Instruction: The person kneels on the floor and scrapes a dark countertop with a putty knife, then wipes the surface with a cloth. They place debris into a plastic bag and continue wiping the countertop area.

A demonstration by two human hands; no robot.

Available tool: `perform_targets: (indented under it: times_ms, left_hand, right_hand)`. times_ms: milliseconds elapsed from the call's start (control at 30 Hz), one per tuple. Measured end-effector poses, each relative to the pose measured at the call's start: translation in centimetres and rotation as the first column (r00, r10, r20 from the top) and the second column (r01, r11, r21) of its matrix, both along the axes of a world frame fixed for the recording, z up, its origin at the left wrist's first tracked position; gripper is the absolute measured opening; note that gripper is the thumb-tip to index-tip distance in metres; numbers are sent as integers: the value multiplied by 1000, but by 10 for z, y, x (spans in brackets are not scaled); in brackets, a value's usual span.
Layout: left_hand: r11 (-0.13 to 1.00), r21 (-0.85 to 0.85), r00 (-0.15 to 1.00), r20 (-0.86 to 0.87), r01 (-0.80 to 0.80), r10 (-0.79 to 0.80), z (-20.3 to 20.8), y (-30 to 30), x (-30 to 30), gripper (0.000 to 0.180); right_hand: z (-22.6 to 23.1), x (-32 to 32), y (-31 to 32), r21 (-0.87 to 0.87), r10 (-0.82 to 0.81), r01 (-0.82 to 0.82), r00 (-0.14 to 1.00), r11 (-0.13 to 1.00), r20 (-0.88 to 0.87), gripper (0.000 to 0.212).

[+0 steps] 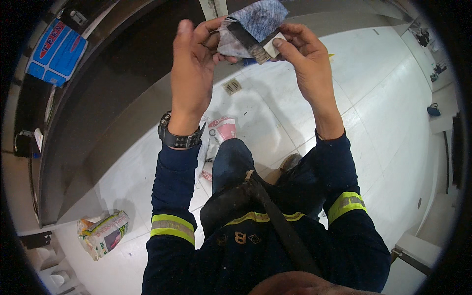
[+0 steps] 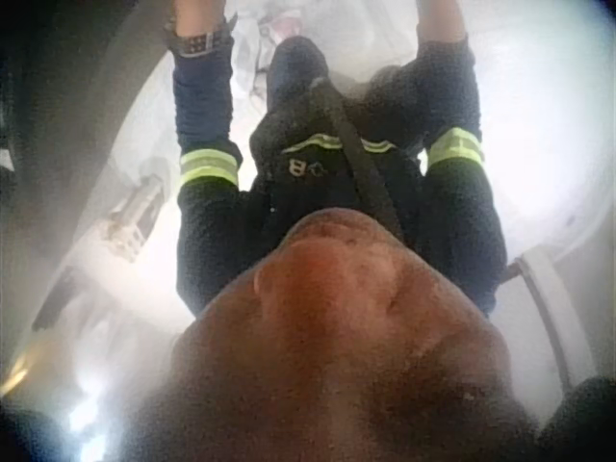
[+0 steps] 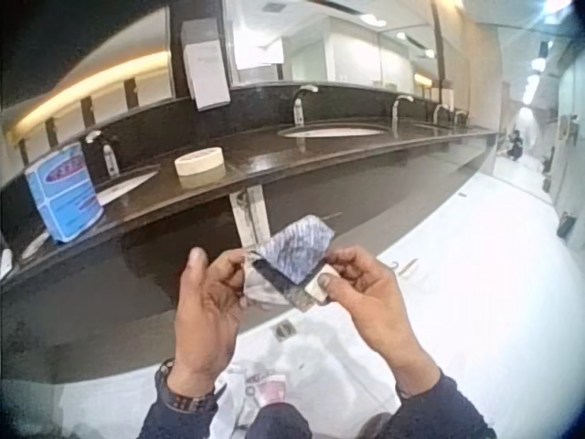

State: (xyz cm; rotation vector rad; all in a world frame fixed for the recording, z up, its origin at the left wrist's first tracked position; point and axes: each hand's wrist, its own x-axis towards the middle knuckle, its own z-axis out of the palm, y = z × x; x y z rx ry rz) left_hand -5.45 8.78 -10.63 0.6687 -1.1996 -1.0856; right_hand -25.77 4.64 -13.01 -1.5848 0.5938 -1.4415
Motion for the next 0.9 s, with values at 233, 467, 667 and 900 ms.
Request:
perform_targets:
  times_ms: [233, 467, 667, 900]
  left_hand:
    - [984, 153, 983, 174, -91, 63, -24, 11, 31, 83]
    - [964, 77, 940, 255, -255, 228, -58, 12, 36, 48]
    - [913, -46, 838, 382, -405, 390, -68, 25, 21, 28]
    - [879, -23, 814, 366, -476, 451, -76, 27, 19, 25]
  right_hand:
    - [-14, 7, 1, 30, 84, -79, 954, 996, -287, 30]
    - [-17, 20, 1, -64, 40, -83, 866, 994, -498, 29]
    - [-14, 28, 5, -30, 50, -78, 845, 996, -532, 27]
    - [-9, 31, 7, 42, 49, -31, 831, 999, -553, 27]
